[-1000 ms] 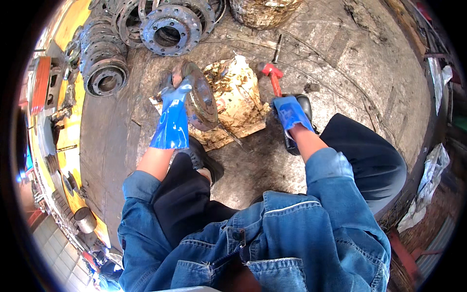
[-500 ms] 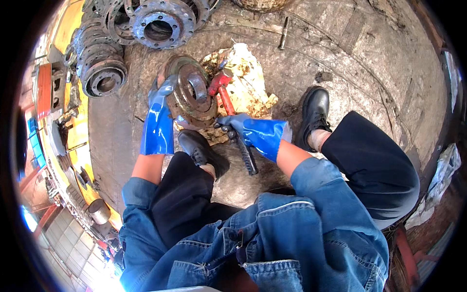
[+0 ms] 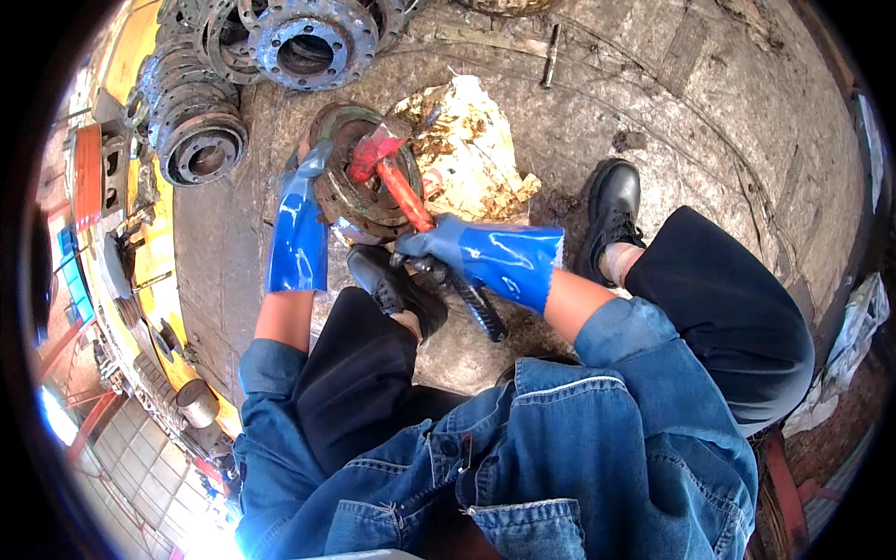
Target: The person cleans greasy metal rings using a scraper and a hammer. They scrape off old lubricant, tap the rings to loosen debris, and handle multiple rings individually while working on a small board on the floor.
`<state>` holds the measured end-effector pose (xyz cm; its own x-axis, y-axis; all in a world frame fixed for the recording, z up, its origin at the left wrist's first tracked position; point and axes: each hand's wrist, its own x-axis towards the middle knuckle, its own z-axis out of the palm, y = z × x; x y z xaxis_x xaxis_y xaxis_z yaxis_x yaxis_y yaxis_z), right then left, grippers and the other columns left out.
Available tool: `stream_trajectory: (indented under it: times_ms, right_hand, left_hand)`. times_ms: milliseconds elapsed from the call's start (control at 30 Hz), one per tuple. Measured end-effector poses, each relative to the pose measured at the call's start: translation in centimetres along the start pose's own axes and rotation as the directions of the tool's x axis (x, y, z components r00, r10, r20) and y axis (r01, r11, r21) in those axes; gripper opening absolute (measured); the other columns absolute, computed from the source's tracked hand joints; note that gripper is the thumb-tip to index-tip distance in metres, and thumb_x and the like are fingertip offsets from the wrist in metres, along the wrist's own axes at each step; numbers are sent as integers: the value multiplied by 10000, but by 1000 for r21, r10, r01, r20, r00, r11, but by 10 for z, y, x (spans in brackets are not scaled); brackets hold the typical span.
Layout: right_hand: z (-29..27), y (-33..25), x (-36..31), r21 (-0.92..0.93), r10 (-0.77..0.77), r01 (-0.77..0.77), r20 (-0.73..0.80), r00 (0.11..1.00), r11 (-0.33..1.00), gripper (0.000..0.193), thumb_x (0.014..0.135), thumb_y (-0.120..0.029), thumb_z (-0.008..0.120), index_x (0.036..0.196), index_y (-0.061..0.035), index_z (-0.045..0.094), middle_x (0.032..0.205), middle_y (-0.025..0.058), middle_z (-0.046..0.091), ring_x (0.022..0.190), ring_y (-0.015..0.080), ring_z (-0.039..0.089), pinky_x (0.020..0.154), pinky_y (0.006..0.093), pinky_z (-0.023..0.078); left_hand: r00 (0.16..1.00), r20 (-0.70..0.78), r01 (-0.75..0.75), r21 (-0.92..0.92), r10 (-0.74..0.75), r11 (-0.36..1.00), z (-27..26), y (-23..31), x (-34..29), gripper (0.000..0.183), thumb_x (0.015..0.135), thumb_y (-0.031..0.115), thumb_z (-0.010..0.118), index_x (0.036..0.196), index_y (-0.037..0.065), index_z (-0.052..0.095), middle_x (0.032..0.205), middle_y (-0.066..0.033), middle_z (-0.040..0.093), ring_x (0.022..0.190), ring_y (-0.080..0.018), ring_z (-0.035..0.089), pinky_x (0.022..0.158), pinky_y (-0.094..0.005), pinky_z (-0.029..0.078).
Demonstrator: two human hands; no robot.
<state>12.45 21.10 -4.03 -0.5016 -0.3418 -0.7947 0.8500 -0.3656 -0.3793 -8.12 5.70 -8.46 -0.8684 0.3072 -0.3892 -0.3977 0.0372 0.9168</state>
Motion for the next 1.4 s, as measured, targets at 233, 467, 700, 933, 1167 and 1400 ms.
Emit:
stream_trajectory:
  times_ms: [233, 467, 700, 933, 1167, 1400]
  right_hand:
    - [-38, -14, -6, 321, 10, 14, -72, 997, 947, 244, 858, -276, 646, 968, -61, 679, 510, -63, 375, 387, 76, 342, 381, 277, 284]
    - [-46, 40, 55, 237, 75, -41, -139, 987, 971, 301, 893, -321, 620, 1027, -53, 654, 499, -66, 341, 378, 79, 323, 405, 283, 281]
    - [-40, 24, 37, 304, 86, -72, -32, 996, 950, 235, 869, -243, 650, 913, -20, 707, 656, 33, 627, 408, 83, 401, 380, 237, 314]
    - [-18, -7, 7, 387, -39, 17, 49, 998, 922, 282, 873, -290, 627, 986, -34, 659, 480, -63, 357, 374, 83, 332, 364, 293, 300]
    - [14, -3, 22, 16, 105, -108, 145, 984, 994, 199, 821, -261, 697, 830, -63, 673, 533, -3, 508, 404, 104, 444, 369, 274, 343]
    - [-43, 27, 12, 87, -14, 44, -319, 948, 995, 246, 843, -246, 689, 899, -12, 635, 590, 21, 557, 433, 101, 490, 398, 255, 380]
  left_hand:
    - [1000, -14, -2, -26, 1, 1000, -4, -2, -5, 497, 792, 63, 687, 1243, -47, 510, 1206, -149, 576, 1027, -193, 581, 848, -308, 499]
    - [1000, -5, -2, -34, 2, 999, 1, 0, -2, 487, 788, 54, 690, 1232, -42, 517, 1190, -143, 582, 1005, -190, 587, 834, -302, 501]
    - [1000, -30, 3, -44, -4, 999, -8, -3, -8, 476, 784, 45, 692, 1222, -38, 524, 1175, -137, 589, 984, -187, 592, 821, -297, 504]
    - [999, -42, -10, -58, 8, 998, -10, -2, -6, 466, 780, 36, 694, 1211, -34, 531, 1159, -131, 595, 963, -184, 598, 807, -292, 506]
    - [999, -36, -27, -68, 25, 997, -4, 1, -11, 456, 776, 28, 696, 1200, -29, 537, 1144, -125, 602, 941, -180, 603, 793, -286, 509]
    - [998, -22, -54, -112, 52, 992, 10, -2, -7, 446, 772, 19, 698, 1189, -25, 544, 1128, -118, 608, 920, -177, 608, 779, -281, 512]
